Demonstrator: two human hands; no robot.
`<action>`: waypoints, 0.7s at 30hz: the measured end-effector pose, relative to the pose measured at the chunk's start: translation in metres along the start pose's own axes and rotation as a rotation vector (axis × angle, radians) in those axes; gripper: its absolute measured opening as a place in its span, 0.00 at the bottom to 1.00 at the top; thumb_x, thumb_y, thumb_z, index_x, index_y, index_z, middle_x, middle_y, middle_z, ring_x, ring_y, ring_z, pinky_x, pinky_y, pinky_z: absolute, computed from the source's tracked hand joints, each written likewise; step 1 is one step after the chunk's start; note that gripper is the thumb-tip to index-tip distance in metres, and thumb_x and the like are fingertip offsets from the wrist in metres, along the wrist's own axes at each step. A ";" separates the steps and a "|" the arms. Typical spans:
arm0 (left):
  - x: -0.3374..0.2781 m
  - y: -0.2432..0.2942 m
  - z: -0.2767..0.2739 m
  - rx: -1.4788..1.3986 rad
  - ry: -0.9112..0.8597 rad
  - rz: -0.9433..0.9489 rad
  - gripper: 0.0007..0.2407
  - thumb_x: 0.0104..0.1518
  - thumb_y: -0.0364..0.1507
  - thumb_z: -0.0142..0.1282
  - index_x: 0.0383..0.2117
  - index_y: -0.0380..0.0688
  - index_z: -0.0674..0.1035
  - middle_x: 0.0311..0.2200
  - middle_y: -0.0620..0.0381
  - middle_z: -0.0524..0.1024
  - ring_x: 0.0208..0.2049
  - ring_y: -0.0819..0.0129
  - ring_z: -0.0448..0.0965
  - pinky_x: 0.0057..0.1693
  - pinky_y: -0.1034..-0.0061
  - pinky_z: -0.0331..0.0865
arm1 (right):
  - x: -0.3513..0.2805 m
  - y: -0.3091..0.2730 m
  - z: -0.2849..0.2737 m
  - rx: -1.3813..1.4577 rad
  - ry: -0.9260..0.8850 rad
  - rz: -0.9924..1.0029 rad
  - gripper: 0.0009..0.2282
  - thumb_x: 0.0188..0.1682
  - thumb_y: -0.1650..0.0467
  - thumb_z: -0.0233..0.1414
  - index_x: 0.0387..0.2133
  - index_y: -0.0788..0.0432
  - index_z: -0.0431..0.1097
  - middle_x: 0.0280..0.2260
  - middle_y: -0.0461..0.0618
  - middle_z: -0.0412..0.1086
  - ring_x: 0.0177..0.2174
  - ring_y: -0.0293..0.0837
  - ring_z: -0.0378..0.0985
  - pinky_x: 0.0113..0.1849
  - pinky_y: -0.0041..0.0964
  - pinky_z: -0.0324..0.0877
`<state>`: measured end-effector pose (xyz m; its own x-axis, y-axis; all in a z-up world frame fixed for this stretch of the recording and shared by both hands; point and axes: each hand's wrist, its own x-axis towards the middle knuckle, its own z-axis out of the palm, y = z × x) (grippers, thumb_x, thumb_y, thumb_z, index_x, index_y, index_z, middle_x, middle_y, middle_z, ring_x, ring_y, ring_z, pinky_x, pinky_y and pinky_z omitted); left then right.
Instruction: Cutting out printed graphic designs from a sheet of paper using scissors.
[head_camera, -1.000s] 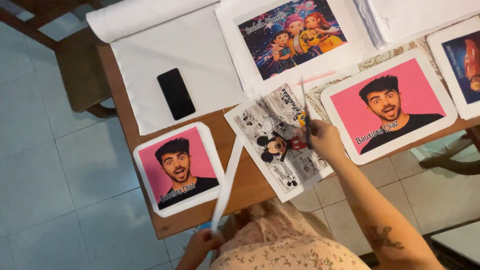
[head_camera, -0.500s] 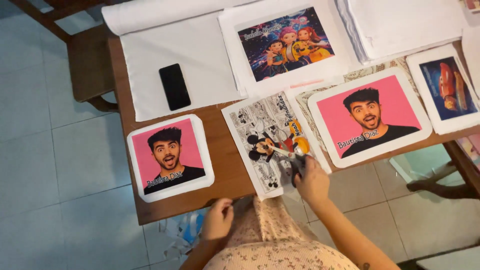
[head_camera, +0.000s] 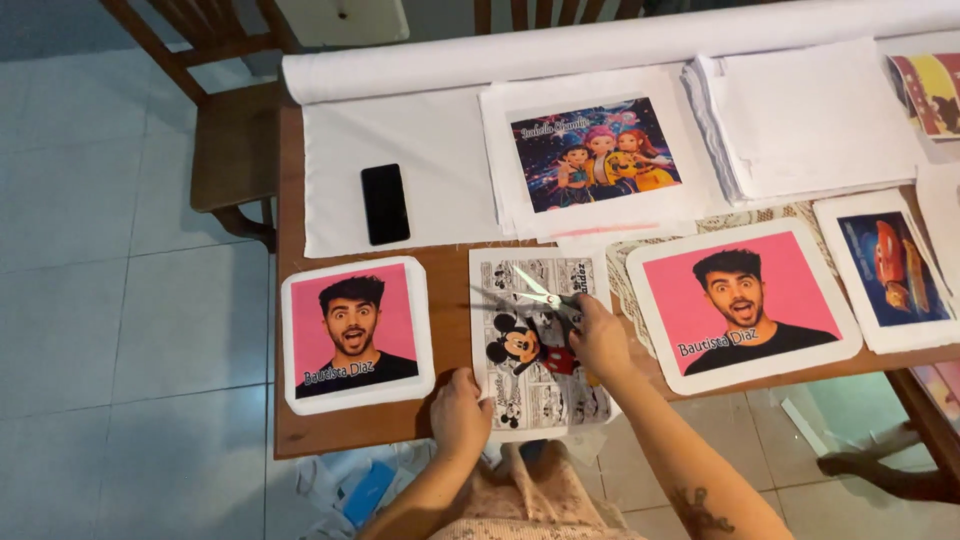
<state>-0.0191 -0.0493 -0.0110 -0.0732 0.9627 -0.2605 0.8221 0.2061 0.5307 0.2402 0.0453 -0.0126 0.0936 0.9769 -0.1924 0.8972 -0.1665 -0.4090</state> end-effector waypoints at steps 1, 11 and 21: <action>0.005 -0.002 0.004 -0.024 -0.005 -0.023 0.15 0.50 0.28 0.65 0.43 0.49 0.74 0.33 0.60 0.80 0.38 0.56 0.80 0.45 0.60 0.71 | 0.009 -0.018 -0.010 0.008 -0.019 -0.063 0.23 0.43 0.74 0.60 0.53 0.58 0.64 0.47 0.56 0.72 0.42 0.57 0.78 0.41 0.51 0.79; 0.039 -0.005 -0.033 -0.042 -0.196 -0.214 0.04 0.57 0.35 0.54 0.35 0.57 0.74 0.31 0.56 0.82 0.35 0.49 0.82 0.39 0.58 0.71 | 0.119 -0.048 0.028 -0.173 0.014 -0.208 0.22 0.39 0.74 0.55 0.51 0.56 0.66 0.48 0.55 0.72 0.45 0.58 0.76 0.46 0.52 0.69; 0.087 -0.057 -0.080 -0.253 -0.024 -0.180 0.21 0.56 0.32 0.60 0.58 0.58 0.71 0.45 0.53 0.84 0.44 0.54 0.85 0.49 0.62 0.76 | 0.101 -0.044 0.000 -0.297 -0.005 0.149 0.13 0.44 0.74 0.54 0.44 0.52 0.69 0.37 0.44 0.74 0.34 0.45 0.77 0.35 0.40 0.75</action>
<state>-0.1170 0.0371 0.0005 -0.1891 0.9031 -0.3856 0.6305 0.4127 0.6573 0.2103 0.1514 -0.0145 0.2319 0.9439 -0.2353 0.9604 -0.2605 -0.0985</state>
